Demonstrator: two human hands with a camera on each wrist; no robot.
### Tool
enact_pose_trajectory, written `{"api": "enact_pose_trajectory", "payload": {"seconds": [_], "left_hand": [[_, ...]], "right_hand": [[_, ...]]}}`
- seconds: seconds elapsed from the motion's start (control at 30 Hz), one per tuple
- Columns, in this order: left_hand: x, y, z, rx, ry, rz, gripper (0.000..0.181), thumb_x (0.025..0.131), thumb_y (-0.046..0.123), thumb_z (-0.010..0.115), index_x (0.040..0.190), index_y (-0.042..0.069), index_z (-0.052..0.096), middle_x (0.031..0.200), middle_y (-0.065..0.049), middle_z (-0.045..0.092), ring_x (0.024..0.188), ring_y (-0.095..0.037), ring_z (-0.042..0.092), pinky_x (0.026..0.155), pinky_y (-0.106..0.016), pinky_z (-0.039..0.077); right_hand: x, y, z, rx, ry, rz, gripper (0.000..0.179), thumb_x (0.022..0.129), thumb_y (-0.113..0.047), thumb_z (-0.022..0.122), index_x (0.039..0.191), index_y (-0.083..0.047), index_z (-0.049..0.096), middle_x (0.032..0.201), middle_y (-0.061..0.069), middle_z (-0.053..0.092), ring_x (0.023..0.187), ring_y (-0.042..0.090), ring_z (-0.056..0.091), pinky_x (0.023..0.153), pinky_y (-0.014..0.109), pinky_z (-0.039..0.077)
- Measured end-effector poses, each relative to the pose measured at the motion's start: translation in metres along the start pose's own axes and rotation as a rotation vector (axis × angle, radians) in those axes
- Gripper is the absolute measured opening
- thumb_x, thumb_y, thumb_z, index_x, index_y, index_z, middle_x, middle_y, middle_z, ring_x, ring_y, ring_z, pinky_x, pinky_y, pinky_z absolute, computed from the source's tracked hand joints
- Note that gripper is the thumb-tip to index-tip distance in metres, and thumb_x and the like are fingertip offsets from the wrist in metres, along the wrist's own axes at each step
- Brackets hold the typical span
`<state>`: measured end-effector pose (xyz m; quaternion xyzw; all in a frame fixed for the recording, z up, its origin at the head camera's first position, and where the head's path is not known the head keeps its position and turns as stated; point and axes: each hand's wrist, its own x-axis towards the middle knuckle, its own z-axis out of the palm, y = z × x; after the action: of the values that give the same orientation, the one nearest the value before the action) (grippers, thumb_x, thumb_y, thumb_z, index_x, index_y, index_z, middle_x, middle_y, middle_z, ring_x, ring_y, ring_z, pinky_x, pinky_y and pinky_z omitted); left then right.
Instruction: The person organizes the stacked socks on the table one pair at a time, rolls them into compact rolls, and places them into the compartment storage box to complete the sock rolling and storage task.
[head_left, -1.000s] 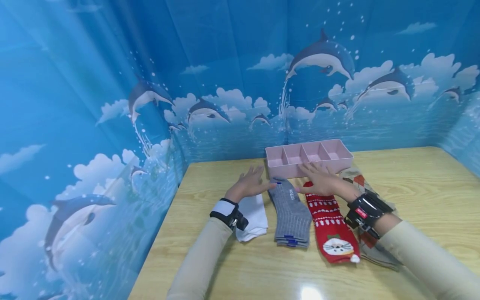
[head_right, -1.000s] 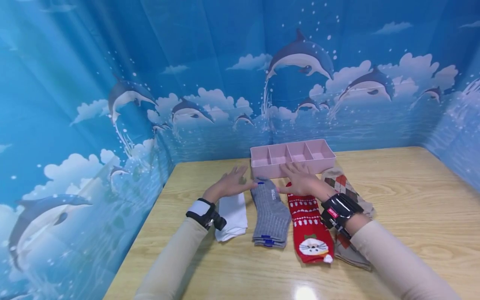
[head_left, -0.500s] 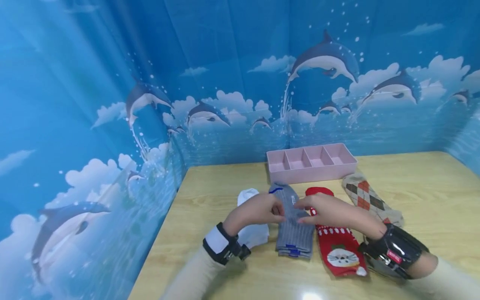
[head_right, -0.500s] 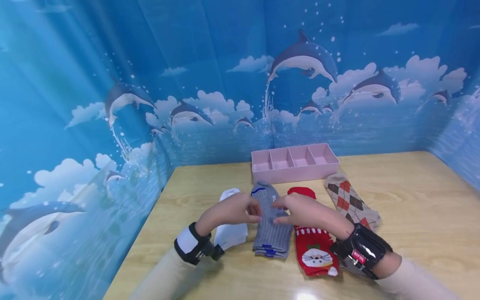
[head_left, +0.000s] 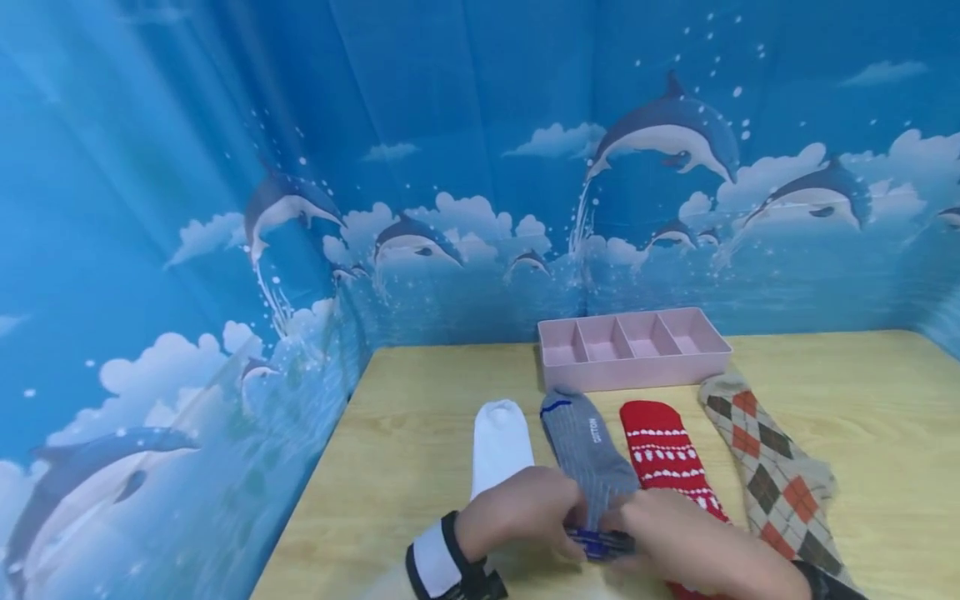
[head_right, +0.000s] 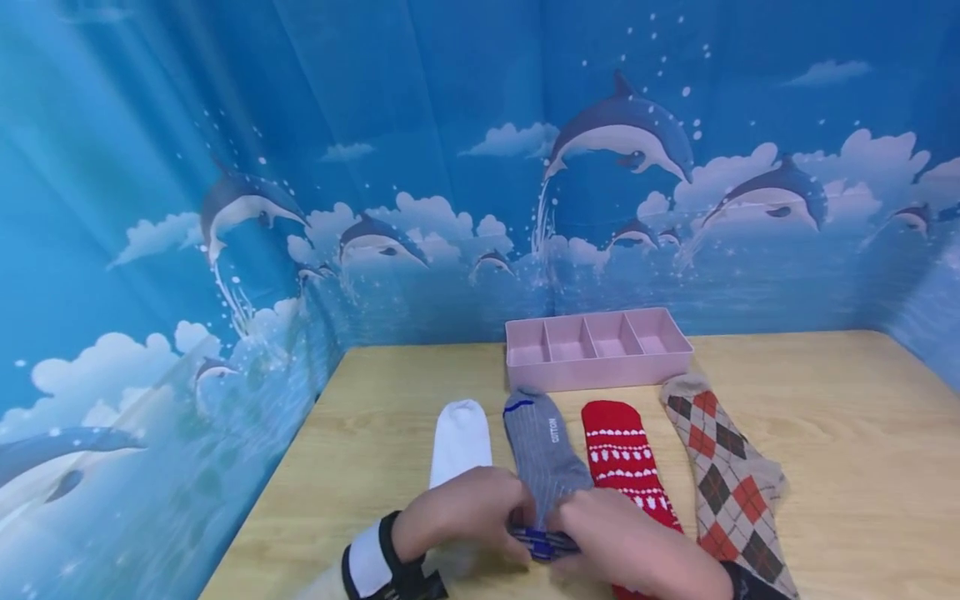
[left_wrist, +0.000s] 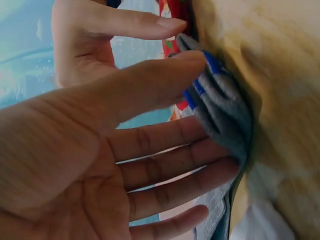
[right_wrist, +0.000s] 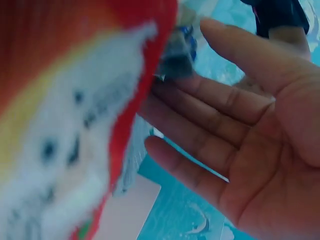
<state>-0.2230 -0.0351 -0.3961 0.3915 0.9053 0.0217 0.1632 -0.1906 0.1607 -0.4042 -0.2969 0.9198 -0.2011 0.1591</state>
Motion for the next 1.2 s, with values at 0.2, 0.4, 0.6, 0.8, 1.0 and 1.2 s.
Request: {"api": "enact_pose_trajectory", "payload": {"seconds": [0.2,0.4,0.6,0.8,1.0,1.2], "left_hand": [[-0.001,0.008,0.005,0.185,0.076,0.046,0.031,0.07,0.044,0.092,0.075,0.024,0.069,0.066,0.016,0.06,0.058,-0.001,0.049,0.057,-0.02,0.038],[0.003,0.011,0.001,0.292,0.21,0.072,0.023,0.068,0.026,0.092,0.082,0.021,0.074,0.074,0.011,0.068,0.062,-0.004,0.055,0.06,-0.022,0.045],[0.002,0.013,0.003,0.279,0.188,0.058,0.02,0.071,0.024,0.09,0.08,0.021,0.073,0.076,0.01,0.068,0.062,-0.004,0.055,0.059,-0.022,0.045],[0.0,0.016,0.003,0.214,0.147,0.042,0.014,0.077,0.018,0.083,0.076,0.02,0.07,0.072,0.009,0.065,0.058,-0.005,0.05,0.055,-0.022,0.041],[0.002,0.013,0.0,0.101,0.107,0.025,0.012,0.082,0.014,0.077,0.078,0.018,0.067,0.073,0.007,0.063,0.061,-0.007,0.051,0.056,-0.021,0.041],[0.001,0.01,0.004,0.032,0.047,-0.005,0.016,0.088,0.014,0.072,0.075,0.016,0.063,0.072,0.005,0.061,0.062,-0.008,0.052,0.058,-0.022,0.043]], "right_hand": [[0.003,-0.001,0.016,-0.201,0.103,-0.085,0.016,0.08,-0.031,0.085,0.09,-0.022,0.077,0.074,-0.015,0.065,0.06,-0.003,0.05,0.057,0.021,0.043],[0.009,0.0,0.025,-0.621,0.451,-0.288,0.024,0.072,-0.023,0.087,0.072,-0.018,0.064,0.068,-0.008,0.057,0.052,0.007,0.048,0.048,0.025,0.037],[0.007,0.0,0.03,-0.581,0.427,-0.256,0.018,0.077,-0.019,0.084,0.074,-0.016,0.066,0.07,-0.007,0.057,0.053,0.006,0.047,0.047,0.023,0.039],[-0.001,-0.001,0.022,-0.462,0.294,-0.202,0.009,0.083,-0.009,0.077,0.091,-0.014,0.075,0.08,-0.006,0.057,0.061,0.004,0.048,0.052,0.021,0.039],[0.002,0.003,0.012,-0.357,0.216,-0.143,0.024,0.077,-0.001,0.08,0.098,-0.012,0.074,0.084,-0.005,0.061,0.068,0.007,0.057,0.056,0.024,0.046],[0.002,0.001,0.014,-0.139,0.194,-0.103,0.019,0.089,-0.006,0.073,0.106,-0.013,0.066,0.084,-0.009,0.066,0.071,0.002,0.06,0.06,0.022,0.049]]}}
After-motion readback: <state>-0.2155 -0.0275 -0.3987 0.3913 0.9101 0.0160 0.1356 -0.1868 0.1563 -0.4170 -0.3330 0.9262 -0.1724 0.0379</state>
